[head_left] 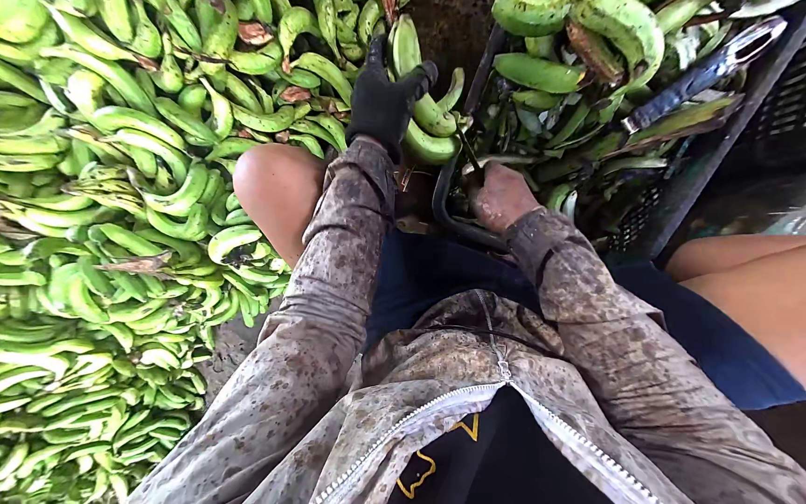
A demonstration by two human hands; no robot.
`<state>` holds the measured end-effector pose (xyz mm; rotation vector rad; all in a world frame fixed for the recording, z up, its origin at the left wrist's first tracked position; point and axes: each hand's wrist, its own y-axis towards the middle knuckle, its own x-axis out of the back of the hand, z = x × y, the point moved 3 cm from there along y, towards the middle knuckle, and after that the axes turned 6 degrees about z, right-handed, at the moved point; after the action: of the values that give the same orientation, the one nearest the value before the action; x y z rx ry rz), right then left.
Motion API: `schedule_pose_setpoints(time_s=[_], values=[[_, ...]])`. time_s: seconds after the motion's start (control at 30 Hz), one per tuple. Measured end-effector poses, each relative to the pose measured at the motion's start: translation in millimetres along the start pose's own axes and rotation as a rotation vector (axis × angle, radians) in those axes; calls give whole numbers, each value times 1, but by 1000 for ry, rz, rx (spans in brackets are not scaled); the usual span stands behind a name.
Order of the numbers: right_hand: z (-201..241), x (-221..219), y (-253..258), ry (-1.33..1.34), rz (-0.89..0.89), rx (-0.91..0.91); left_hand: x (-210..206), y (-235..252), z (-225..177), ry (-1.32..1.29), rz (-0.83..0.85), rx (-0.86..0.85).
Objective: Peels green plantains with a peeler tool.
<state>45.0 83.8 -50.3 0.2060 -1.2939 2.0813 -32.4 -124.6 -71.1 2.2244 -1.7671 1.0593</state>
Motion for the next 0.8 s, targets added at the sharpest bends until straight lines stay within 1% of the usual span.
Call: schedule_pose_setpoints(time_s=[0.07, 0.13, 0.23, 0.3, 0.47, 0.53, 0.63, 0.7, 0.8], values=[[-11, -7, -4, 1, 15, -23, 1, 11, 11, -69, 46, 131], [-17, -12, 0, 15, -3, -19, 0, 15, 16, -35, 108, 211], [-19, -16, 7, 48, -20, 12, 0, 20, 29, -13, 165, 221], [-21, -15, 1, 46, -10, 7, -3, 16, 32, -100, 176, 236], [-27, -11, -13, 67, 32, -27, -12, 17, 17, -208, 212, 99], [-27, -12, -11, 77, 47, -44, -15, 16, 10, -223, 229, 85], [-16, -17, 7, 102, 21, -81, -14, 16, 8, -149, 228, 135], [-8, -26, 23, 112, -34, -101, -12, 15, 13, -55, 211, 207], [-7, -39, 38, 75, -77, -99, -12, 13, 24, -50, 200, 324]])
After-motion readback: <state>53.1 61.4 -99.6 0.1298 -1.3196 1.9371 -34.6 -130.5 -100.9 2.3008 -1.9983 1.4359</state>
